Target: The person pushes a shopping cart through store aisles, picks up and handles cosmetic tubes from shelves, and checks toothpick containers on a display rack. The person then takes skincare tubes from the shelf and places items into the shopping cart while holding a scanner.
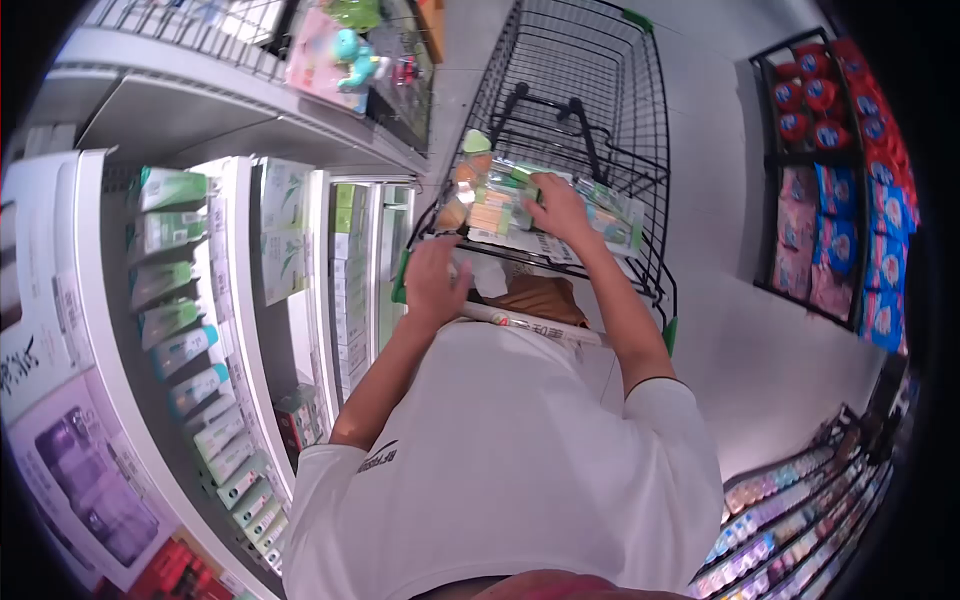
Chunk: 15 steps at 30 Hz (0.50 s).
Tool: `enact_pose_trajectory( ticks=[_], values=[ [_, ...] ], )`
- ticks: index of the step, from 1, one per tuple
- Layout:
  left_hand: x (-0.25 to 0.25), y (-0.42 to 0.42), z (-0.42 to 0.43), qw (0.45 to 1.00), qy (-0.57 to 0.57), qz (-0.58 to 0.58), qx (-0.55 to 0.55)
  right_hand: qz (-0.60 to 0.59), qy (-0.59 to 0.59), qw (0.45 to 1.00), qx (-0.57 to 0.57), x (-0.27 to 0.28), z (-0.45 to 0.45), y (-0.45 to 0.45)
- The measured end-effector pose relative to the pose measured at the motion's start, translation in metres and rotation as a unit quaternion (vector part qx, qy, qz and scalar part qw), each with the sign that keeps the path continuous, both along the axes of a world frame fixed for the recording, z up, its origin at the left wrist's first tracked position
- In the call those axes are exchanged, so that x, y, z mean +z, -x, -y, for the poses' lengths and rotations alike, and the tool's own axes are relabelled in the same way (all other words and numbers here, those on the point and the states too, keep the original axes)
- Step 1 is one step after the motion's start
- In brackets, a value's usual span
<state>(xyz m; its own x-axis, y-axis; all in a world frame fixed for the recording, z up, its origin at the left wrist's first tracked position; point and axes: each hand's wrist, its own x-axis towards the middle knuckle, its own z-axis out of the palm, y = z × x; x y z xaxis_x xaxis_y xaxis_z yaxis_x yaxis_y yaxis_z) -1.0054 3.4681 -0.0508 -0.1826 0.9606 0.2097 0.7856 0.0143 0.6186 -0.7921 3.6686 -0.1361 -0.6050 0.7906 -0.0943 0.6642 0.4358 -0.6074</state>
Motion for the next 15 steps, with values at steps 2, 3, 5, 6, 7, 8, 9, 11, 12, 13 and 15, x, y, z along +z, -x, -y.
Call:
enact_pose_trajectory(
  ticks=[2, 3, 5, 6, 7, 8, 9, 11, 12, 13, 15],
  values=[
    [-0.005, -0.011, 0.001, 0.997, 0.068, -0.021, -0.028, 0.008, -0.035, 0.999, 0.007, -0.026, -0.02, 0.001],
    [-0.006, -0.009, -0.001, 0.999, 0.044, -0.013, -0.016, 0.02, -0.038, 0.999, 0.025, -0.032, -0.029, 0.005],
    [-0.008, -0.004, 0.001, 0.999, 0.019, -0.022, 0.028, 0.064, -0.059, 0.994, 0.059, -0.041, -0.036, 0.011],
    [-0.01, -0.003, 0.001, 0.999, 0.012, 0.003, 0.041, 0.097, -0.081, 0.99, 0.069, -0.044, -0.038, 0.013],
    [-0.011, -0.002, 0.0, 0.998, 0.003, 0.03, 0.047, 0.103, -0.083, 0.989, 0.065, -0.047, -0.039, 0.017],
    [-0.008, -0.001, 0.0, 0.998, -0.001, 0.021, 0.063, 0.112, -0.085, 0.988, 0.057, -0.048, -0.039, 0.02],
    [-0.005, -0.002, 0.0, 0.996, -0.026, 0.03, 0.074, 0.104, -0.091, 0.988, 0.069, -0.046, -0.038, 0.024],
    [0.005, 0.008, -0.003, 0.994, -0.057, 0.034, 0.089, 0.17, -0.074, 0.98, 0.077, -0.04, -0.037, 0.027],
    [0.013, 0.019, -0.003, 0.984, -0.09, 0.043, 0.151, 0.166, -0.079, 0.98, 0.081, -0.039, -0.036, 0.028],
    [0.026, 0.031, -0.003, 0.968, -0.123, 0.054, 0.211, 0.183, -0.077, 0.977, 0.075, -0.042, -0.036, 0.028],
    [0.05, 0.089, -0.002, 0.931, -0.199, 0.02, 0.305, 0.198, -0.08, 0.974, 0.073, -0.046, -0.034, 0.024]
  ],
)
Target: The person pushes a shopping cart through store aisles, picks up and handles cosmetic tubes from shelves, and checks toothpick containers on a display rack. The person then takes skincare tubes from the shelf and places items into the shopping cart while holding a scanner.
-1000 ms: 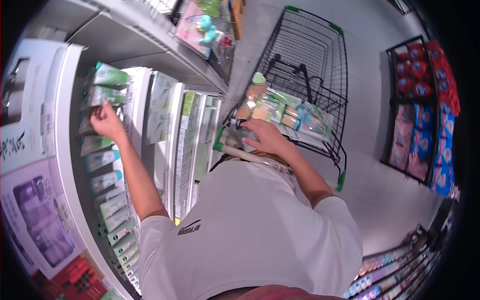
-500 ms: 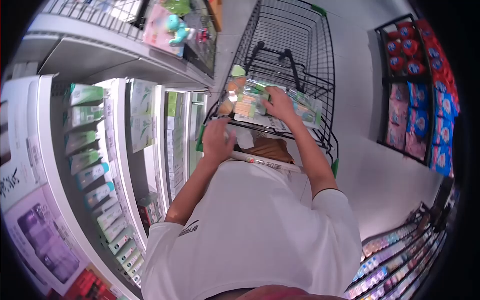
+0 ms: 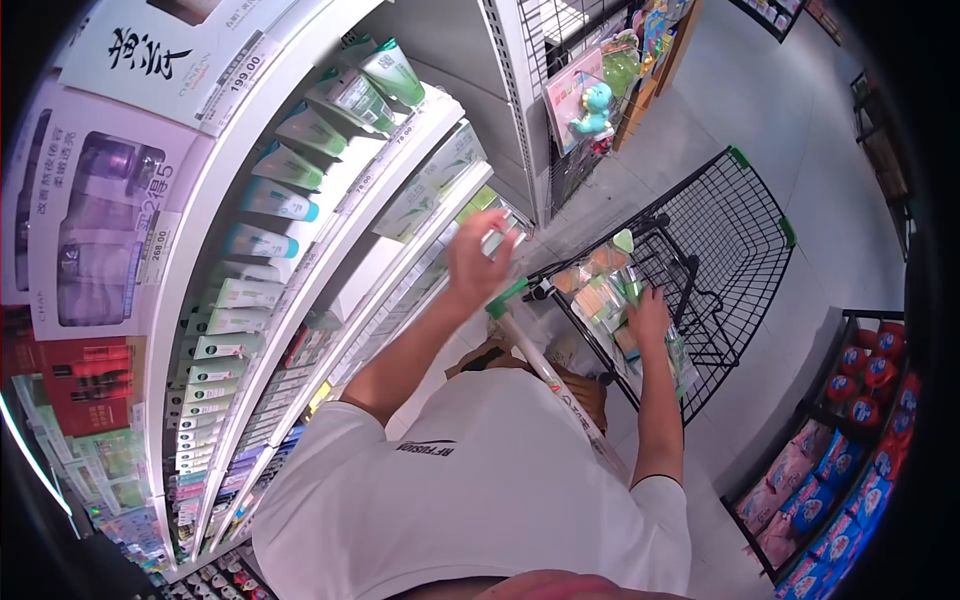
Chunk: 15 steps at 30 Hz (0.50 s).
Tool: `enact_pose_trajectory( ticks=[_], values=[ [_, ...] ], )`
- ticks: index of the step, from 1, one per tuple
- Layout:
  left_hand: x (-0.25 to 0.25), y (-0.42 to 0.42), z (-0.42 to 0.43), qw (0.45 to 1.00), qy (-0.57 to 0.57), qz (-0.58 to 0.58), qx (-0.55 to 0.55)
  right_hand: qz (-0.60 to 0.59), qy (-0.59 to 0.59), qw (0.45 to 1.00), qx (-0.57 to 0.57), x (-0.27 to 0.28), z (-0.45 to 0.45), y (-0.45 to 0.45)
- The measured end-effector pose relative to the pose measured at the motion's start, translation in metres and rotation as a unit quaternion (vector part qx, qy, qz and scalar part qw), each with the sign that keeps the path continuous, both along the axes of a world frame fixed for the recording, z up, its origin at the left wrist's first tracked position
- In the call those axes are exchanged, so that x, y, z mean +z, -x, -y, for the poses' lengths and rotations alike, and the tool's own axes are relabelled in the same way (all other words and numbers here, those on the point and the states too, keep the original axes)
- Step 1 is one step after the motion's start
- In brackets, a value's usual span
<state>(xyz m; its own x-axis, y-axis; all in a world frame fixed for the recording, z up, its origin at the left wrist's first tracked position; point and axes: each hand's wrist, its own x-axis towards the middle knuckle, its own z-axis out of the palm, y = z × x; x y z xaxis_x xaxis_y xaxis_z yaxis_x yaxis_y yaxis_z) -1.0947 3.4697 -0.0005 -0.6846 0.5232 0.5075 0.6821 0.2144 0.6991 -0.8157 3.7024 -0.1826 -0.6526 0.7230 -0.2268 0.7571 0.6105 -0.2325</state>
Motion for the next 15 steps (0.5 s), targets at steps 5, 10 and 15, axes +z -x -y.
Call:
enact_pose_trajectory(
  ticks=[5, 10, 15],
  values=[
    [0.07, 0.129, 0.021, 0.961, -0.139, 0.005, 0.241, -0.022, -0.009, 1.0, 0.003, -0.008, -0.002, -0.005],
    [0.073, 0.19, 0.033, 0.956, -0.085, 0.025, 0.278, -0.026, -0.011, 1.0, 0.007, -0.011, -0.001, -0.006],
    [0.076, 0.211, 0.035, 0.958, -0.008, 0.067, 0.278, -0.02, -0.013, 1.0, 0.0, -0.009, 0.001, -0.005]
  ],
)
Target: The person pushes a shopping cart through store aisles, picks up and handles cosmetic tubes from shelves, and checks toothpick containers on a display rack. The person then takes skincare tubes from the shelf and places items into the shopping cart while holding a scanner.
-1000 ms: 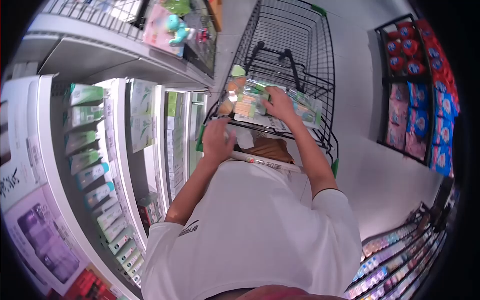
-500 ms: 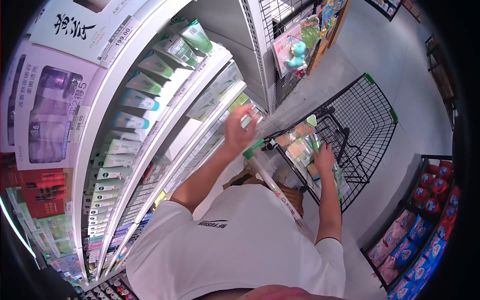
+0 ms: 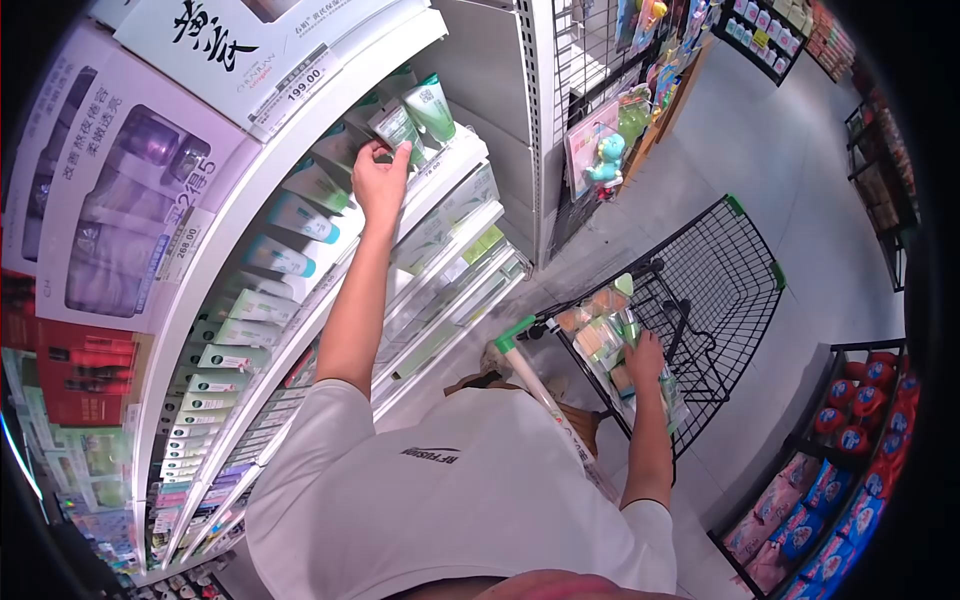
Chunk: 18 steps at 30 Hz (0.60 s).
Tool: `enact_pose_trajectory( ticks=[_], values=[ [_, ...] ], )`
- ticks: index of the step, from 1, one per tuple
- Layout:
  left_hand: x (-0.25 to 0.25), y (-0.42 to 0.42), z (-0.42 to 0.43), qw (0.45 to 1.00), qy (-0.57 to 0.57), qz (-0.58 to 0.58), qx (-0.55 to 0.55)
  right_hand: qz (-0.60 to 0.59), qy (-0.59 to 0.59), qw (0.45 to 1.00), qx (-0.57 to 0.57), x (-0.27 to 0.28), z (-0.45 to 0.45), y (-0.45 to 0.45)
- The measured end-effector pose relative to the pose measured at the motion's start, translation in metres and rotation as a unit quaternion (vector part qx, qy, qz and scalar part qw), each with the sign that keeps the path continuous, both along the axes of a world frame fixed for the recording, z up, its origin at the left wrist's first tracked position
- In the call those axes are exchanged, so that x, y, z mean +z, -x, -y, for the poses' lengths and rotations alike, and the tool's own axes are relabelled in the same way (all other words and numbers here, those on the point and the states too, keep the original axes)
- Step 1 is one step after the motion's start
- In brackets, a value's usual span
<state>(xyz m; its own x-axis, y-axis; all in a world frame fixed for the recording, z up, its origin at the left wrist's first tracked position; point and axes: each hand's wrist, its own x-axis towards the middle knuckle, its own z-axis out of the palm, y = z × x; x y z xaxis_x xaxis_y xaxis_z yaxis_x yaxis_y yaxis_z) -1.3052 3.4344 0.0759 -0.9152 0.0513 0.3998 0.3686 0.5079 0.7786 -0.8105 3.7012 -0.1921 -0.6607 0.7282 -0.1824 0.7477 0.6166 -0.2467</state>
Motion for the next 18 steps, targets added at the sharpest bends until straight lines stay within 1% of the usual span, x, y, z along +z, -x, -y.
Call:
enact_pose_trajectory(
  ticks=[1, 3, 6, 15, 18],
  values=[
    [0.002, 0.0, -0.001, 1.0, -0.001, 0.0, -0.001, 0.0, -0.001, 1.0, -0.001, 0.001, 0.0, 0.0],
    [0.004, 0.001, -0.002, 0.999, 0.019, 0.022, -0.044, 0.004, 0.004, 1.0, -0.006, 0.002, 0.001, 0.001],
    [0.002, 0.003, -0.004, 0.998, 0.021, 0.009, -0.058, -0.011, -0.005, 1.0, -0.01, 0.002, 0.003, 0.001],
    [0.0, 0.008, 0.002, 0.995, 0.068, 0.007, -0.067, -0.021, -0.012, 1.0, -0.004, 0.003, 0.007, 0.001],
    [0.002, 0.003, 0.002, 0.996, 0.055, 0.007, -0.077, -0.021, -0.012, 1.0, -0.007, 0.001, 0.007, 0.001]
  ],
)
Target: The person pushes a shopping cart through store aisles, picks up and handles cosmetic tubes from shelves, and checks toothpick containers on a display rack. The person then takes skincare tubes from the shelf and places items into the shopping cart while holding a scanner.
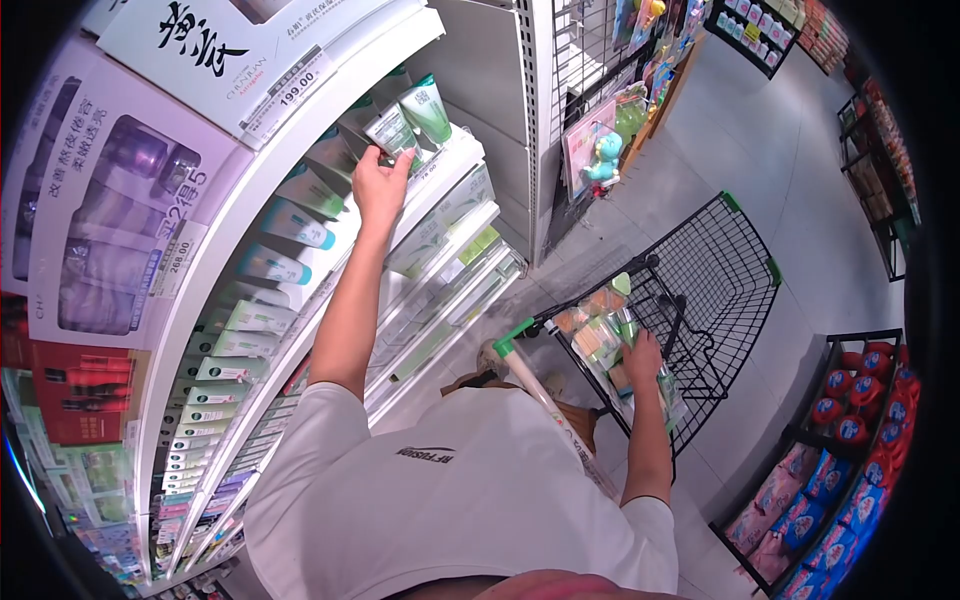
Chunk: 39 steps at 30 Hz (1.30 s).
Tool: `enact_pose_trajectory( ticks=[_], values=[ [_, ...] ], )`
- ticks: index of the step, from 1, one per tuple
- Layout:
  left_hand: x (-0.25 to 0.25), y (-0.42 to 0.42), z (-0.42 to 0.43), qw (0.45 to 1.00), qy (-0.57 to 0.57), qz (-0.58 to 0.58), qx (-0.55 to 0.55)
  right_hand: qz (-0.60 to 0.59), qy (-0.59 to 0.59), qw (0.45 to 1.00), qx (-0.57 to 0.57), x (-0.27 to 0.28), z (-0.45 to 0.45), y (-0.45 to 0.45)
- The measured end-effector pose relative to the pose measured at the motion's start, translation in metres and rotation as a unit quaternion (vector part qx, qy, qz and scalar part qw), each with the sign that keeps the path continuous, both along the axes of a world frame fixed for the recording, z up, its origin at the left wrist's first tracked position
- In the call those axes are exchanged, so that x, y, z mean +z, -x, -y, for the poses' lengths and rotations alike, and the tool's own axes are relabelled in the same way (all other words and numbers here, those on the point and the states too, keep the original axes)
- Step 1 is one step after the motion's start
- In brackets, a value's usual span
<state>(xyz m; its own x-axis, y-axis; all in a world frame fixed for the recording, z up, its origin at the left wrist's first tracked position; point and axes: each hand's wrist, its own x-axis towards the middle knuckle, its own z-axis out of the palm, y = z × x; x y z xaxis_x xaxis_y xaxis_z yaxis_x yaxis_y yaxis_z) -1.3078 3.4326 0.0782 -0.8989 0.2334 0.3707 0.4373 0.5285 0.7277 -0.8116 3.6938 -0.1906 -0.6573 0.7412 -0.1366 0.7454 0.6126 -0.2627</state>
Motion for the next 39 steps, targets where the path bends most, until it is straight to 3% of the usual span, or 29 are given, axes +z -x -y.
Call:
enact_pose_trajectory(
  ticks=[10, 19, 23, 25, 27, 28, 30, 31, 33, 35, 36, 38, 39],
  values=[
    [0.001, -0.003, -0.001, 1.0, -0.007, -0.004, -0.01, 0.023, 0.023, 0.999, -0.001, 0.005, -0.002, -0.001],
    [-0.002, 0.001, -0.001, 1.0, -0.008, -0.006, -0.022, -0.035, -0.012, 0.999, -0.02, 0.01, 0.006, -0.01],
    [-0.005, 0.003, 0.004, 0.996, -0.003, -0.086, -0.002, -0.041, -0.029, 0.998, -0.033, 0.031, 0.013, -0.014],
    [-0.006, -0.009, 0.009, 0.992, -0.124, -0.008, -0.028, -0.062, -0.065, 0.996, -0.024, 0.04, 0.016, -0.018],
    [0.01, -0.044, 0.011, 0.982, -0.184, -0.021, -0.038, -0.105, -0.066, 0.992, -0.032, 0.06, 0.02, -0.018],
    [0.024, -0.064, 0.012, 0.982, -0.179, -0.045, -0.042, -0.096, -0.069, 0.992, -0.046, 0.071, 0.025, -0.016],
    [0.03, -0.103, 0.009, 0.981, -0.176, -0.066, -0.044, -0.21, 0.032, 0.972, -0.096, 0.093, 0.031, -0.007],
    [0.029, -0.119, 0.008, 0.984, -0.135, -0.093, -0.069, -0.206, 0.029, 0.973, -0.097, 0.108, 0.035, 0.0],
    [0.027, -0.154, 0.001, 0.978, -0.055, -0.132, -0.152, -0.263, 0.19, 0.938, -0.124, 0.14, 0.043, 0.016],
    [-0.003, -0.173, -0.016, 0.902, -0.054, -0.286, -0.319, -0.244, 0.197, 0.949, -0.033, 0.163, 0.048, 0.029],
    [0.0, -0.191, -0.02, 0.88, -0.01, -0.285, -0.379, -0.239, 0.181, 0.953, 0.04, 0.171, 0.051, 0.037],
    [0.016, -0.21, -0.021, 0.853, 0.178, -0.164, -0.463, -0.168, 0.175, 0.961, 0.135, 0.213, 0.069, 0.059],
    [0.008, -0.214, -0.019, 0.848, 0.172, -0.111, -0.488, -0.173, 0.176, 0.956, 0.162, 0.228, 0.077, 0.071]
  ],
)
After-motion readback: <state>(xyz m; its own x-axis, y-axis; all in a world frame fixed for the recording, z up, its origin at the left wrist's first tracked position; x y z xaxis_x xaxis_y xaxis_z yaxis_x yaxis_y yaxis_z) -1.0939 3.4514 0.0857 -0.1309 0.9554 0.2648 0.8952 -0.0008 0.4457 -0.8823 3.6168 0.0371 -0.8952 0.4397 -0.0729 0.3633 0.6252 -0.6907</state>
